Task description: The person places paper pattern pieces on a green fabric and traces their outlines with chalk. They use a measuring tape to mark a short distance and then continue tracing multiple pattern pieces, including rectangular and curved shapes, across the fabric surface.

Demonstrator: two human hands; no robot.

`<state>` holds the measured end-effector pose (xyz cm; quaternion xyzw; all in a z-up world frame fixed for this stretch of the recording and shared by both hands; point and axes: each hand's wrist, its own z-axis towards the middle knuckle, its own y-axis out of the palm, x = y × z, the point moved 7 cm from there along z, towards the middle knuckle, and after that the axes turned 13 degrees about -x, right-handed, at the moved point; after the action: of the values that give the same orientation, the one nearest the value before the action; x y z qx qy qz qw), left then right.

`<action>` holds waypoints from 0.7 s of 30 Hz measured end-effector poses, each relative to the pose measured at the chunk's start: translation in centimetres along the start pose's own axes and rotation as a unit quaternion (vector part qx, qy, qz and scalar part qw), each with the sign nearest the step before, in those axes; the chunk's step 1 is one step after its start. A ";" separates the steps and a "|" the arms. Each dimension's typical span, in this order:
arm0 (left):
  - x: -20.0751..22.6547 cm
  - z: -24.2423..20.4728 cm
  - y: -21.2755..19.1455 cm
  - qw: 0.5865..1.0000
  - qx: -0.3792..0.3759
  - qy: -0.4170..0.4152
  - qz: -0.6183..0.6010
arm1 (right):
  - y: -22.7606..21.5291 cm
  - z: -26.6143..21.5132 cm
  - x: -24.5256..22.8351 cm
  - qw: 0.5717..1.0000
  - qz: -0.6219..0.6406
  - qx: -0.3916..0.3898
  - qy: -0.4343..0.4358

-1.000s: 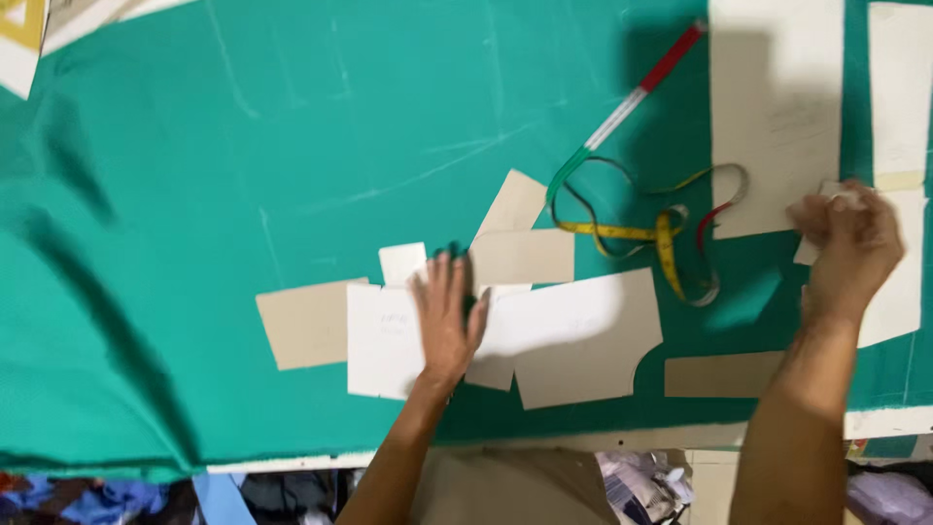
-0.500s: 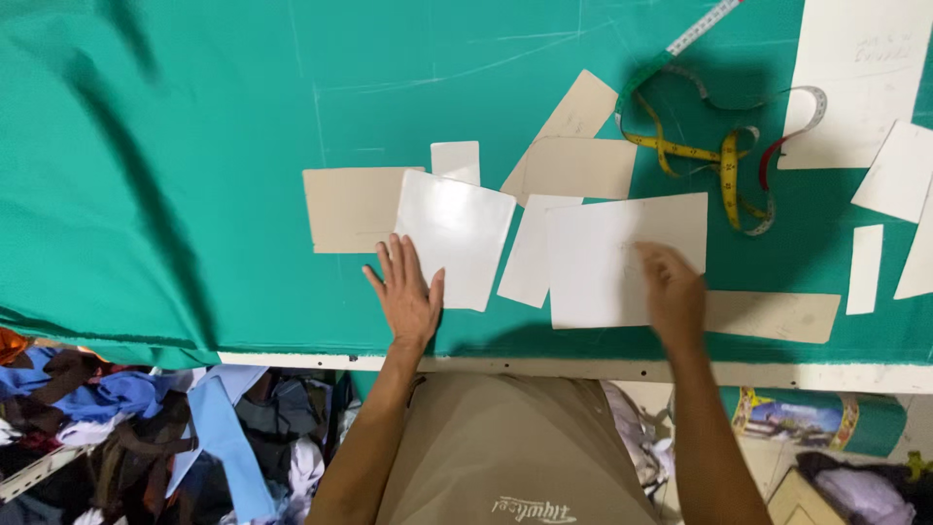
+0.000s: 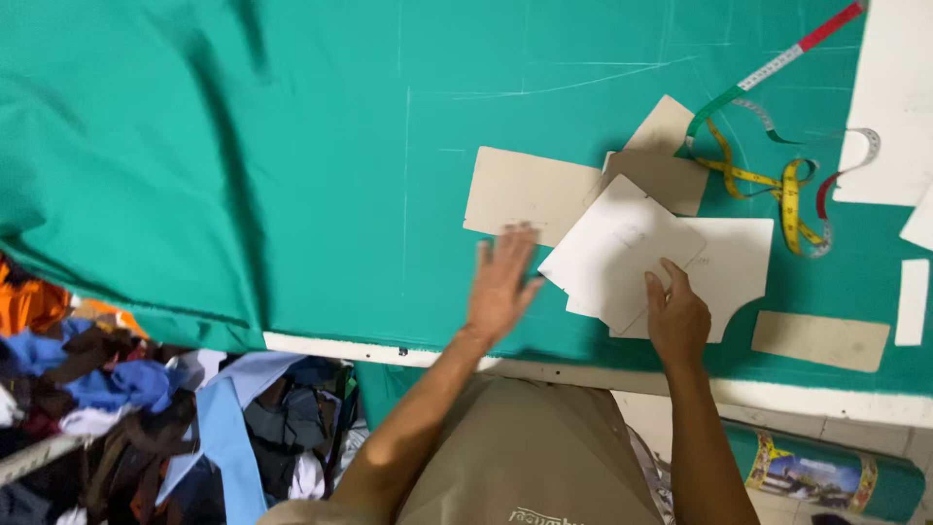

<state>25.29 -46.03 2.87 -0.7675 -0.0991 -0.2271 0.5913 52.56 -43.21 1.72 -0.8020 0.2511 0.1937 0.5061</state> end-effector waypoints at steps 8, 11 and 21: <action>-19.3 -10.4 -4.7 0.968 -0.017 -0.191 0.159 | 3.2 -2.1 3.0 0.993 -0.101 -0.013 0.056; -22.5 -14.4 -6.3 0.974 0.021 -0.192 0.118 | 2.4 -2.5 5.5 0.995 -0.051 0.072 0.046; -15.8 -8.8 -3.5 0.983 0.020 -0.116 0.140 | -11.6 6.9 22.9 0.943 0.079 0.259 0.192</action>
<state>7.92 -51.59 0.29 -0.7828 -0.0634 -0.0494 0.6171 77.36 -37.49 -5.75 -0.6431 0.4478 0.0035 0.6212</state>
